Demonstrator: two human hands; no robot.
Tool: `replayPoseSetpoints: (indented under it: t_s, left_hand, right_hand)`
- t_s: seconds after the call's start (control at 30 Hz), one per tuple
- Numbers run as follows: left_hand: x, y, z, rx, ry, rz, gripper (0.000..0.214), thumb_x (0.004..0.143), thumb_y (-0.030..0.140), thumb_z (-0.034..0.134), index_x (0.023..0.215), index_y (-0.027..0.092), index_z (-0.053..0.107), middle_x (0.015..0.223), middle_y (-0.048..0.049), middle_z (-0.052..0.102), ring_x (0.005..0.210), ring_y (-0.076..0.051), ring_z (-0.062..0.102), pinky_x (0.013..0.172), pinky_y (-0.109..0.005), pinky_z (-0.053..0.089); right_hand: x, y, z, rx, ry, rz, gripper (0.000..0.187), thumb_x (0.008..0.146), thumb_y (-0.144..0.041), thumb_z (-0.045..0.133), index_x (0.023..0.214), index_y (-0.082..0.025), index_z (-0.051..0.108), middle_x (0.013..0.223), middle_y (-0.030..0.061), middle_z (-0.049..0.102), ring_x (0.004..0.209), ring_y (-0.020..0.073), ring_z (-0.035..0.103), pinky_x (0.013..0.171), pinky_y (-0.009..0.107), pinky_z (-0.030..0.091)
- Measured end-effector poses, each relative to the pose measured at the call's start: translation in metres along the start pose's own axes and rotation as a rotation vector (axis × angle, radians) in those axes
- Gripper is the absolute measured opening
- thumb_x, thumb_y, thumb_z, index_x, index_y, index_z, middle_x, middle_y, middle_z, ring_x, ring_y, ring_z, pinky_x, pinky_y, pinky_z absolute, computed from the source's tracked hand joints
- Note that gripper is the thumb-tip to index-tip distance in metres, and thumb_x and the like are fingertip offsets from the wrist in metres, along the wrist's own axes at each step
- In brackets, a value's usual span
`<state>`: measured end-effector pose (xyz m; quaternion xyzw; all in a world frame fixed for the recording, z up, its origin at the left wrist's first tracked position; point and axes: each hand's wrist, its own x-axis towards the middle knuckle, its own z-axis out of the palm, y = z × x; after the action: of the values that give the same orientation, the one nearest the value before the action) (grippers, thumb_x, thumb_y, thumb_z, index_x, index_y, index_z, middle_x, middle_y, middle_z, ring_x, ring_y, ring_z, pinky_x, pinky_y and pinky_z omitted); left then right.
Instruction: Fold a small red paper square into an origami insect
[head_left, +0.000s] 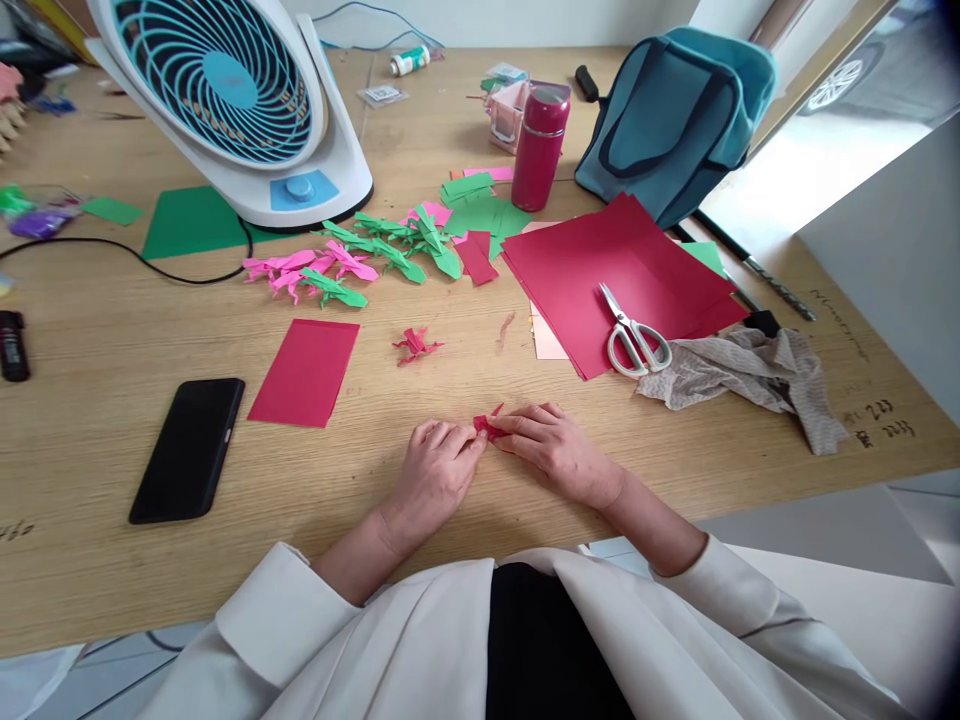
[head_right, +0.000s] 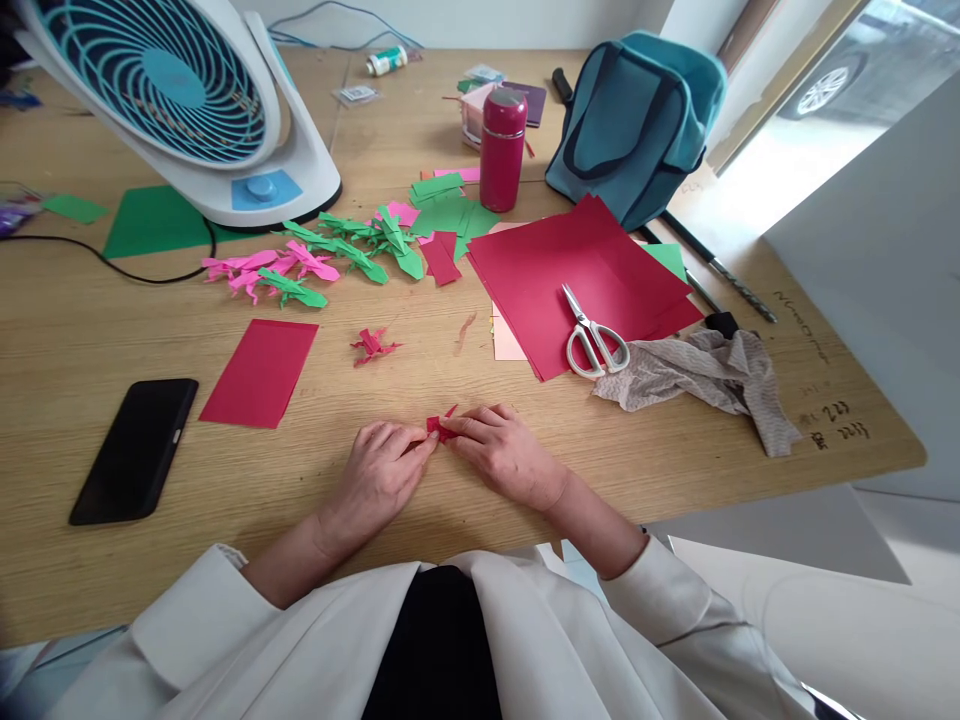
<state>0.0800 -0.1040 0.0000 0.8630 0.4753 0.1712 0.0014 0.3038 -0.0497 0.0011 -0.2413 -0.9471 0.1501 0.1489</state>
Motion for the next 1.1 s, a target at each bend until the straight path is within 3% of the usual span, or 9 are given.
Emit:
replayPoseSetpoints:
  t_s: [0.3,0.53,0.7,0.9,1.1]
  left_hand:
    - [-0.012,0.011,0.005,0.073,0.003,-0.060,0.033,0.093,0.014,0.051,0.125,0.015,0.061,0.105,-0.0102,0.070,0.096,-0.023,0.058,0.093,-0.046,0.039]
    - [-0.009,0.013,0.004,0.006,-0.010,-0.121,0.030,0.090,0.013,0.054,0.118,0.017,0.064,0.105,-0.0092,0.069,0.096,-0.024,0.059,0.091,-0.044,0.040]
    - [-0.009,0.007,0.005,-0.071,0.037,-0.092,0.031,0.090,0.009,0.051,0.118,0.014,0.063,0.106,-0.0098,0.067,0.096,-0.023,0.058,0.086,-0.040,0.045]
    - [-0.005,0.004,0.007,-0.135,0.091,-0.121,0.018,0.094,0.011,0.050,0.105,0.015,0.064,0.100,-0.0081,0.066,0.093,-0.021,0.057,0.085,-0.036,0.046]
    - [0.012,0.001,0.004,-0.137,-0.024,-0.262,0.006,0.092,0.019,0.059,0.087,0.019,0.058,0.089,-0.0047,0.061,0.085,-0.020,0.056,0.077,-0.034,0.042]
  right_hand:
    - [-0.001,-0.005,0.001,-0.004,0.019,0.020,0.025,0.101,-0.018,0.045,0.116,-0.017,0.065,0.138,0.0096,0.061,0.113,0.0239,0.055,0.093,0.042,0.044]
    - [-0.003,-0.004,0.005,-0.009,0.037,0.018,0.028,0.101,-0.016,0.044,0.120,-0.017,0.064,0.139,0.0096,0.060,0.115,0.0254,0.055,0.091,0.043,0.044]
    - [-0.004,-0.007,0.007,-0.015,0.054,0.020,0.029,0.100,-0.015,0.044,0.122,-0.017,0.062,0.138,0.0105,0.060,0.114,0.0253,0.054,0.092,0.042,0.044]
    - [-0.005,-0.016,0.010,0.005,0.119,0.094,0.028,0.099,-0.014,0.045,0.120,-0.017,0.063,0.123,0.0120,0.064,0.105,0.0243,0.056,0.089,0.042,0.047]
    - [-0.002,-0.023,0.012,0.106,0.169,0.190,0.024,0.096,-0.011,0.048,0.111,-0.019,0.065,0.116,0.0116,0.065,0.103,0.0241,0.058,0.090,0.043,0.050]
